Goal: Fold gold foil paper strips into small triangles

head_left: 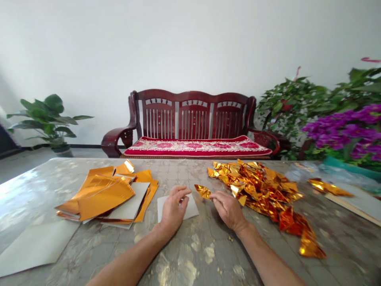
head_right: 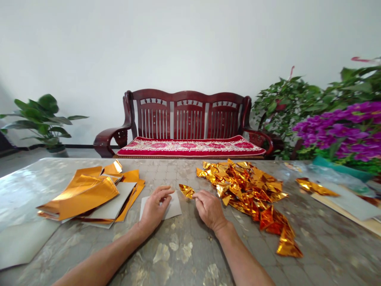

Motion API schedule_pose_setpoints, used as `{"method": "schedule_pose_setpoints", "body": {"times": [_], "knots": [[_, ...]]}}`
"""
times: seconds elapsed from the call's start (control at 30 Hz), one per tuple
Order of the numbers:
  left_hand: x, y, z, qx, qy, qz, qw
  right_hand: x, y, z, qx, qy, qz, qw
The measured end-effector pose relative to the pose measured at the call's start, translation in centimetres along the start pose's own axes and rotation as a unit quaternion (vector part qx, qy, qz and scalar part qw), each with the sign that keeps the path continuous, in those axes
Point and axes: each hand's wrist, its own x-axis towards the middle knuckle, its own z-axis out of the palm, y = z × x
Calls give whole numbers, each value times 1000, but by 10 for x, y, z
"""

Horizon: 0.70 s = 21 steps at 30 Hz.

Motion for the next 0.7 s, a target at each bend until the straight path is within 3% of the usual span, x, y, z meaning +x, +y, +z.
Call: {"method": "schedule_pose_setpoints", "body": {"times": [0.2,0.37,0.47,0.7], "knots": [[-1,-6,-9,69,-15,2,997,0,15,-5,-56,97,7,994],[-5,-3,-19,130,-92,2,987,1,24,-13,-131,160,10,978],[-8,-1,-24,149,-139,30,979,1,33,-21,-179,200,29,963],[-7,1,-31,211,-169,94,958,-1,56,-46,-288,243,87,922]]}}
